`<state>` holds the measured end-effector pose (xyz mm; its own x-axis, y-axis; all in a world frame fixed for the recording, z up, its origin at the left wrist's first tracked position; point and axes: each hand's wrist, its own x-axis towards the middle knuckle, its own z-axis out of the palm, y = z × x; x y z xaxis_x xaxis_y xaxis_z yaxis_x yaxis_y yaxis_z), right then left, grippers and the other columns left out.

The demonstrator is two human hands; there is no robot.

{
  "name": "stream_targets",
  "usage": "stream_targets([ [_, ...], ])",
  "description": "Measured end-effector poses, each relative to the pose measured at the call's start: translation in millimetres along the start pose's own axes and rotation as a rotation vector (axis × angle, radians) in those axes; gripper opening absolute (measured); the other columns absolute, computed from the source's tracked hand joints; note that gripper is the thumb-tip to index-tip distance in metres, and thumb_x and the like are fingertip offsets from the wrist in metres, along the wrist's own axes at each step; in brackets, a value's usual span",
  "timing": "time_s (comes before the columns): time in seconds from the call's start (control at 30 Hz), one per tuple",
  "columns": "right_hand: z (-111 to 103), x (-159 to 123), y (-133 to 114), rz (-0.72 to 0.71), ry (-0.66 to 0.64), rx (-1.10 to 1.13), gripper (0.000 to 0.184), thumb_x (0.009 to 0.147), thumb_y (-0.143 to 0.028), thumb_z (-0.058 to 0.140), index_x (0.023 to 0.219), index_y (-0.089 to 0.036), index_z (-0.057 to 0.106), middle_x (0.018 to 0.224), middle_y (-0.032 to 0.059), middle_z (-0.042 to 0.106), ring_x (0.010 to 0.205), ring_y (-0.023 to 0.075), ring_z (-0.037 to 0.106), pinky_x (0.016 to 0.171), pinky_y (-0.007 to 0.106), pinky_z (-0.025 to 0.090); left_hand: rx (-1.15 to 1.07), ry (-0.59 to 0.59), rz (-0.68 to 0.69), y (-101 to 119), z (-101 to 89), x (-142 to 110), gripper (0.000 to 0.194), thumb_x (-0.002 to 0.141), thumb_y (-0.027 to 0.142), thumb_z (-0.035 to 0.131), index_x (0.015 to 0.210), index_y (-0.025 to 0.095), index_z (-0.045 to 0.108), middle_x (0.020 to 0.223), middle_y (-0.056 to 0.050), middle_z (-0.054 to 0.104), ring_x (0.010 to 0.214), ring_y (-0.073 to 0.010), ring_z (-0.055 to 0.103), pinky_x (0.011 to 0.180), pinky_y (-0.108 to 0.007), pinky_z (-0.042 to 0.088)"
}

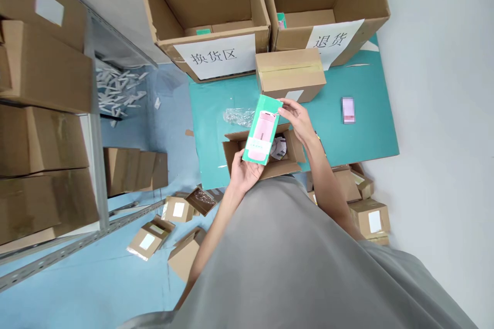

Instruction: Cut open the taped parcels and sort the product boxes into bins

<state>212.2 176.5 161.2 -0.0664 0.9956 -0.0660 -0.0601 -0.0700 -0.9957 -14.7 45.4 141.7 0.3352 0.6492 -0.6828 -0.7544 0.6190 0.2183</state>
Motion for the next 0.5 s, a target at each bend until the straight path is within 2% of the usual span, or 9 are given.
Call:
stream_targets([
  [0.1,4,0,-1,0.036,-0.015,0.035,0.065,0.076,-0.078,0.095,0.121,-0.033,0.08,0.135,0.0049,0.079,0.131,0.0306,0.073,0.12,0.052,0.06,0.007,-0.03,-0.023,0,-2.7,0,0.054,0.092,0.05,0.074,0.135,0.018,0.073,0.127,-0.015,0.084,0.119,-0.0287,0.082,0.078,-0.028,0.069],
  [0.2,8,0,0,0.057,-0.038,0.059,0.064,0.078,-0.077,0.094,0.121,-0.033,0.078,0.135,0.0049,0.077,0.125,0.0296,0.075,0.113,0.051,0.065,0.011,-0.016,0.005,-2,-4.2,0,0.051,0.092,0.048,0.073,0.133,0.018,0.073,0.128,-0.014,0.084,0.121,-0.0278,0.082,0.086,-0.031,0.071],
  [0.37,16,-5,-8,-0.08,-0.033,-0.011,0.044,0.088,-0.064,0.09,0.116,-0.032,0.078,0.131,0.0055,0.075,0.124,0.0298,0.075,0.117,0.053,0.063,0.057,-0.012,0.04,-5,-6.8,4,0.05,0.091,0.047,0.075,0.133,0.019,0.073,0.13,-0.014,0.085,0.128,-0.0322,0.08,0.099,-0.039,0.07],
  [0.43,23,-18,-20,-0.165,-0.013,-0.086,0.034,0.092,-0.056,0.086,0.117,-0.033,0.078,0.134,0.0065,0.073,0.13,0.0312,0.072,0.118,0.054,0.063,0.064,0.059,0.068,-4,-8.9,11,0.043,0.092,0.041,0.074,0.129,0.018,0.073,0.121,-0.013,0.086,0.118,-0.0304,0.084,0.096,-0.038,0.071],
  [0.5,33,-38,-35,-0.257,-0.005,-0.201,0.027,0.095,-0.046,0.083,0.12,-0.036,0.078,0.14,0.007,0.07,0.139,0.0332,0.068,0.121,0.056,0.061,0.081,0.169,0.091,-2,-11.1,19,0.031,0.095,0.032,0.072,0.122,0.017,0.072,0.105,-0.01,0.086,0.099,-0.0248,0.086,0.088,-0.034,0.072],
])
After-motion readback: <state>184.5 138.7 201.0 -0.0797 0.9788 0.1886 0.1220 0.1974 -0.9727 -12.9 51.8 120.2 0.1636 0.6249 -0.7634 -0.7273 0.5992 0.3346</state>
